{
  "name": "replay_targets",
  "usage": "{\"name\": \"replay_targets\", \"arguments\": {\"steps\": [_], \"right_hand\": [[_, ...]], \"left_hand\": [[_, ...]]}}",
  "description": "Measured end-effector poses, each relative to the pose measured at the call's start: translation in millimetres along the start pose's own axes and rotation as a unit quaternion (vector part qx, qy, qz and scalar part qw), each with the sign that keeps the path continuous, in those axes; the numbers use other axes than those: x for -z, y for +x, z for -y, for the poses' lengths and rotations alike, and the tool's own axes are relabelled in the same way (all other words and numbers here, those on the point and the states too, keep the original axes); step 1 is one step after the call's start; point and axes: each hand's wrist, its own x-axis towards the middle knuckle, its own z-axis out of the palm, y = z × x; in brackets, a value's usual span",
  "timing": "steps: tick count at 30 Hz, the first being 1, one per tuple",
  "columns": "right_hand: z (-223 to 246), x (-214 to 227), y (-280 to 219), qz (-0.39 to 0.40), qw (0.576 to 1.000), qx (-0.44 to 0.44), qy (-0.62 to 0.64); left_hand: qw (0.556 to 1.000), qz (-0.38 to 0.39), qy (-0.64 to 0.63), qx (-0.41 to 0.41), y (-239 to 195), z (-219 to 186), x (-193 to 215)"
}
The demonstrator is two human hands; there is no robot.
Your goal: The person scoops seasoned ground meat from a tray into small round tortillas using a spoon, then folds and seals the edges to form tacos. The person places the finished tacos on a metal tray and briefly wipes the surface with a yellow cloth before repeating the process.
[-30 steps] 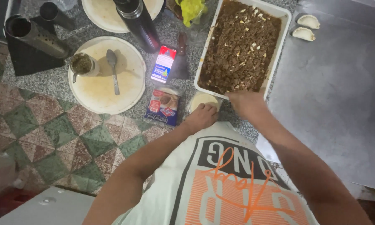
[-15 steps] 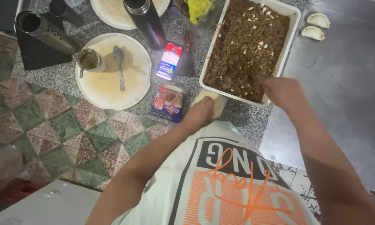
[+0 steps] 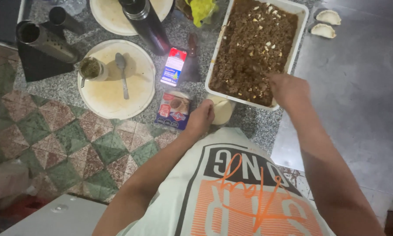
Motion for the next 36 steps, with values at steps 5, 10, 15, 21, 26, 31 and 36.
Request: {"name": "replay_targets", "arguments": {"steps": [5, 10, 15, 21, 26, 31, 36], "right_hand": [[-14, -46, 22, -0.01, 1.0, 0.019, 0.016], [-22, -19, -28, -0.006, 1.0, -0.028, -0.001], [-15, -4, -39, 0.104, 0.992, -0.061, 0.027], [-12, 2, -49, 0.082, 0.984, -0.118, 0.109], [-2, -69, -29, -0.001, 0.998, -0.019, 0.057], [1, -43, -48, -0.172, 0.958, 0.042, 0.228], [56, -2, -61, -0.011, 0.815, 0.079, 0.574]], "left_hand": [[0.995, 0.034, 0.073, -0.056, -6, -23, 1], [0.973, 0.052, 0.193, -0.119, 10, 0, -17], [0.946, 0.064, 0.281, -0.148, 27, 12, -29], [0.98, -0.012, 0.167, -0.106, 8, 2, -8], [0.974, -0.085, 0.133, -0.164, -6, 5, 3], [0.941, -0.06, 0.129, -0.306, -21, -5, 21], [0.874, -0.058, 0.138, -0.463, -20, -51, 30]]}}
